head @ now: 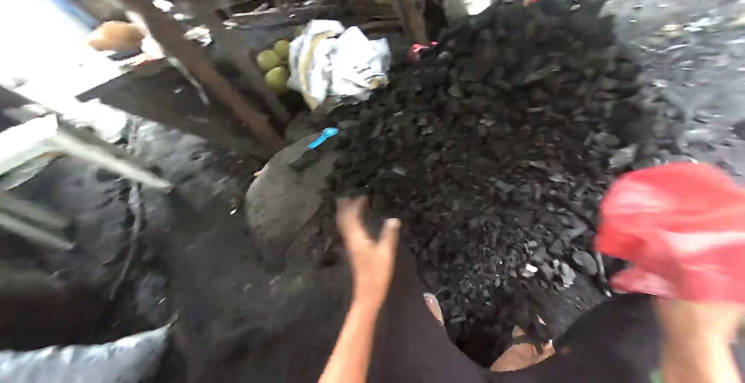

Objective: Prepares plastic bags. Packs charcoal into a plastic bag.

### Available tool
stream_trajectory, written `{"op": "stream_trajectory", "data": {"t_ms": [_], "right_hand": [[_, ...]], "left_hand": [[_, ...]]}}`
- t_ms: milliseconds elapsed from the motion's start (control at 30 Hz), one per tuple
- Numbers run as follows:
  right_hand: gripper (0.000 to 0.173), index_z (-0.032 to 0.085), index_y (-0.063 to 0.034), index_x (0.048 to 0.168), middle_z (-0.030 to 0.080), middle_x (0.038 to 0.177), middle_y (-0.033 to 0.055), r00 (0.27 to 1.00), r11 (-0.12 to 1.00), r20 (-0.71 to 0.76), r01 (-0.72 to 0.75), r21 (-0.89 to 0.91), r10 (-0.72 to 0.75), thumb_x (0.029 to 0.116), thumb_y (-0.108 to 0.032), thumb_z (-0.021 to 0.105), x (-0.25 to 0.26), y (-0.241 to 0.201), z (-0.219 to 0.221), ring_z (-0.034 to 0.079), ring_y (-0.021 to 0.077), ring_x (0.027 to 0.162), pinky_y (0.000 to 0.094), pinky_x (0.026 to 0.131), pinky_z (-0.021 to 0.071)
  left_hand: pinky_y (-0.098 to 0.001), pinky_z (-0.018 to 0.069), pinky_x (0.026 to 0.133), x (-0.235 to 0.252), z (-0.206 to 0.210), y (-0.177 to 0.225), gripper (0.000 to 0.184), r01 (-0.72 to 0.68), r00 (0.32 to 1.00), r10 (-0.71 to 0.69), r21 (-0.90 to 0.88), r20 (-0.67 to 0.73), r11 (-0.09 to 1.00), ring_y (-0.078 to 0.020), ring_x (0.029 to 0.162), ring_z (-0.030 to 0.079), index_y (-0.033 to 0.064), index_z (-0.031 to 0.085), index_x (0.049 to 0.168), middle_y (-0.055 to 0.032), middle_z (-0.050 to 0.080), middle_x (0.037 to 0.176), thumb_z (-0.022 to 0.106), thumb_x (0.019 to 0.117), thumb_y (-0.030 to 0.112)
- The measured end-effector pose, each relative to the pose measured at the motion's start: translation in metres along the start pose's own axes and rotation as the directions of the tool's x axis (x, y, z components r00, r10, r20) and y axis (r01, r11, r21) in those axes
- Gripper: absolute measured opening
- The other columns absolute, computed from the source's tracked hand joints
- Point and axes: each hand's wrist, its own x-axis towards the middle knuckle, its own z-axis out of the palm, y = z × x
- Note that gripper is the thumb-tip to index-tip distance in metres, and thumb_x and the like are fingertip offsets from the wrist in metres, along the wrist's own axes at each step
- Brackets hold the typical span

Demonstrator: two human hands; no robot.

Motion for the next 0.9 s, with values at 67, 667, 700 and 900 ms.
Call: {"op": "stream_trajectory", "data": {"t_ms": [67, 667, 700, 900], "right_hand": [[0.059, 0.043, 0.0199, 0.135, 0.064, 0.114, 0.0161, 0.997, 1.000, 0.080, 0.020, 0.012, -0.021, 0.0905, -0.014, 0.063, -0.018, 0.015, 0.026, 0.063, 0.0033, 0.100, 0.0258, 0.092, 0.0545], [0.024, 0.063, -0.0130, 0.104, 0.070, 0.086, -0.0093, 0.917, 0.843, 0.344, -0.342, 0.415, 0.203, 0.0979, -0.002, 0.043, -0.043, 0.013, 0.059, 0.067, -0.0019, 0.075, 0.0182, 0.071, 0.0595], [0.025, 0.063, -0.0141, 0.104, 0.071, 0.086, -0.0101, 0.917, 0.834, 0.334, -0.351, 0.426, 0.216, 0.0969, -0.001, 0.043, -0.044, 0.012, 0.057, 0.067, -0.0026, 0.075, 0.0176, 0.071, 0.0593], [0.017, 0.063, -0.0127, 0.101, 0.068, 0.082, -0.0081, 0.943, 0.880, 0.273, -0.288, 0.379, 0.191, 0.0967, -0.003, 0.049, -0.046, 0.027, 0.053, 0.065, -0.0015, 0.071, 0.0179, 0.067, 0.0582]], "left_hand": [[-0.0500, 0.0442, 0.112, -0.016, 0.059, 0.044, 0.078, 0.119, 0.917, -0.017, -0.234, 0.397, 0.965, -0.0287, 0.143, 0.044, 0.0071, 0.037, 0.155, -0.0167, 0.038, 0.160, 0.072, 0.0920, 0.034], [-0.0434, 0.0518, 0.098, -0.058, 0.103, 0.043, 0.076, 0.674, 0.646, -0.295, -0.345, 0.704, 0.653, -0.0258, 0.122, 0.056, 0.0104, 0.026, 0.158, -0.0176, 0.047, 0.146, 0.068, 0.0959, 0.022], [-0.0412, 0.0551, 0.093, -0.060, 0.101, 0.044, 0.070, 0.737, 0.555, -0.303, -0.291, 0.775, 0.610, -0.0237, 0.115, 0.061, 0.0118, 0.027, 0.157, -0.0154, 0.054, 0.138, 0.064, 0.0990, 0.023], [-0.0320, 0.0603, 0.080, -0.069, 0.099, 0.052, 0.017, 0.793, 0.472, -0.249, -0.284, 0.846, 0.539, -0.0151, 0.087, 0.070, -0.0022, 0.062, 0.116, -0.0081, 0.070, 0.098, 0.056, 0.1018, 0.004]]}}
